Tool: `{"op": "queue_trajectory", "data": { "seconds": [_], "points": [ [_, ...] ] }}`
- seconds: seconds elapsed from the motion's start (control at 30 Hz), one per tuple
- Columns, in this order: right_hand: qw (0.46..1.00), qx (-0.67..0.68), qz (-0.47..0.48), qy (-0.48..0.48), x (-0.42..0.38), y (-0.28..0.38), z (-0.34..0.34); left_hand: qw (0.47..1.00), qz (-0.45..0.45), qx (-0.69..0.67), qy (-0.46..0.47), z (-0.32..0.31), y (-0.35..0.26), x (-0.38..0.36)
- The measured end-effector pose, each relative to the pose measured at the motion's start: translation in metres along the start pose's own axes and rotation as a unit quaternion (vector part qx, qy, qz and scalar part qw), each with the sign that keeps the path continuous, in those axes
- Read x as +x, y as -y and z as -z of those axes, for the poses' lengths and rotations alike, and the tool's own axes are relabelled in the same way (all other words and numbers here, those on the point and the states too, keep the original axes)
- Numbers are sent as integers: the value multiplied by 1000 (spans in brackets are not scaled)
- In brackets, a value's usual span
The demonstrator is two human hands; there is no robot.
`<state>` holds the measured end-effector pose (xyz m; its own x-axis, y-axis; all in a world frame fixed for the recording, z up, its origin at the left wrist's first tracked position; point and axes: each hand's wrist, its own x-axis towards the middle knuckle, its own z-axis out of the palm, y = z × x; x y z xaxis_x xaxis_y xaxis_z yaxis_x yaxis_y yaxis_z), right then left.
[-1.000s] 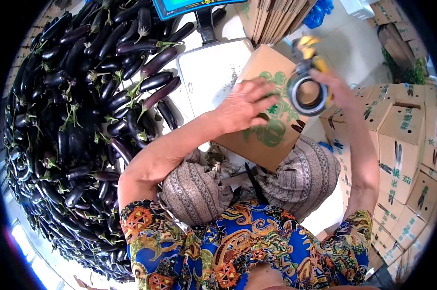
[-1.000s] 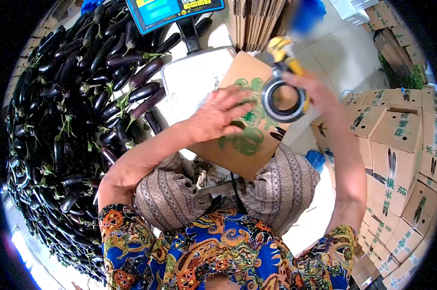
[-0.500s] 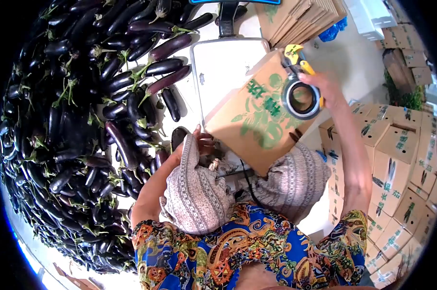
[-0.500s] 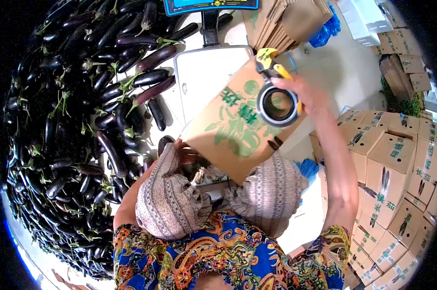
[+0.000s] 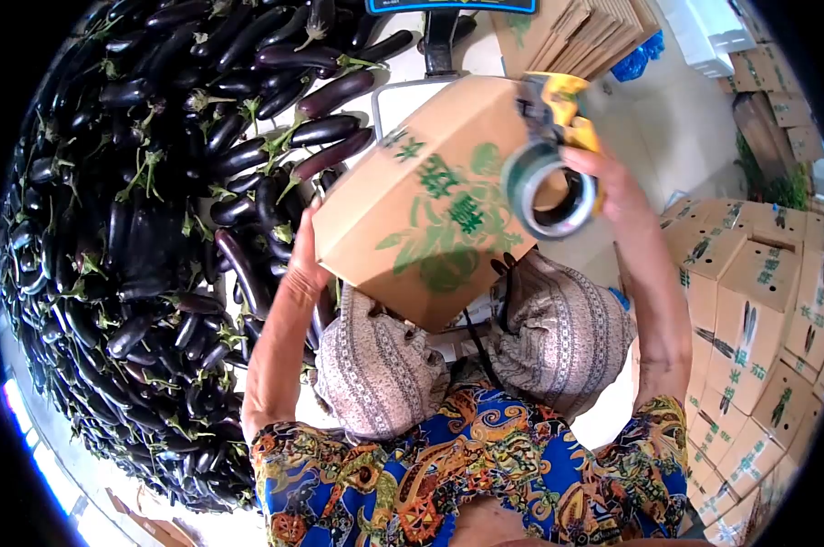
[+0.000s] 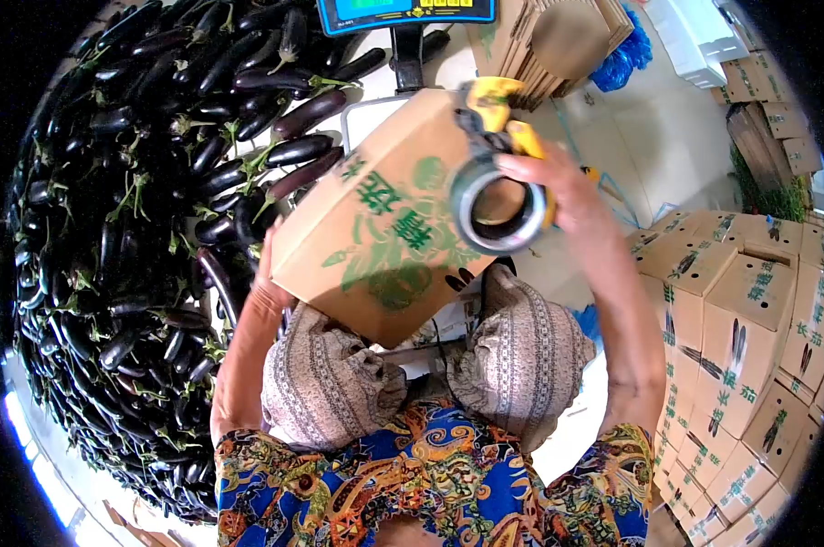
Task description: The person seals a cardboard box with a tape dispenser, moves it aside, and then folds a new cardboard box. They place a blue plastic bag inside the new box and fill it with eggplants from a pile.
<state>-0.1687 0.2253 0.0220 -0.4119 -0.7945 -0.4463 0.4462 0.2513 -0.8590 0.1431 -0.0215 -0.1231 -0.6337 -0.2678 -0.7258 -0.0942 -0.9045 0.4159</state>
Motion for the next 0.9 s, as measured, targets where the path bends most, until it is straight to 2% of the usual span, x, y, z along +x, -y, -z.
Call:
{"op": "queue_trajectory", "data": {
  "seconds": [0.03,0.1,0.13,0.17,0.2,0.23,0.3,0.33,0.43,0.47,0.57,0.6,0.7,0.73,0.83,0.9],
  "points": [
    [1000,19,5,-10,-15,4,10,998,-25,58,-9,-17,-19,-5],
    [995,69,13,-70,-43,2,27,970,-134,197,46,-46,-44,3],
    [994,85,5,-64,-54,-2,41,967,-103,231,31,-60,-53,8],
    [993,101,-2,-60,-63,-10,60,960,-109,243,82,-62,-57,25],
    [992,93,-3,-86,-70,-24,86,956,-111,262,72,-67,-55,39],
    [992,70,-13,-107,-74,-25,84,951,-111,281,62,-79,-50,45],
    [989,26,-35,-144,-83,-28,79,944,-123,281,124,-109,-33,49],
    [993,-41,12,-108,-89,-32,76,944,-150,269,116,-120,-28,45],
    [995,-46,-68,-62,-103,-32,83,908,-216,358,23,-142,-27,54],
    [992,-82,-73,-65,-107,-28,78,896,-231,376,47,-142,-28,69],
    [985,-86,-125,-80,-110,-16,66,804,-288,520,3,-157,-42,59],
    [974,-118,-154,-117,-111,-3,52,793,-304,528,0,-160,-42,57],
    [963,-250,-33,-90,-109,17,47,617,-490,610,-92,-148,-34,75],
    [951,-288,7,-113,-111,28,33,587,-580,561,-60,-156,-36,60],
    [929,-338,78,-130,-107,38,6,661,-545,512,54,-176,-39,10],
    [933,-325,120,-93,-97,38,-10,824,-339,415,182,-194,-41,-25]
  ]
}}
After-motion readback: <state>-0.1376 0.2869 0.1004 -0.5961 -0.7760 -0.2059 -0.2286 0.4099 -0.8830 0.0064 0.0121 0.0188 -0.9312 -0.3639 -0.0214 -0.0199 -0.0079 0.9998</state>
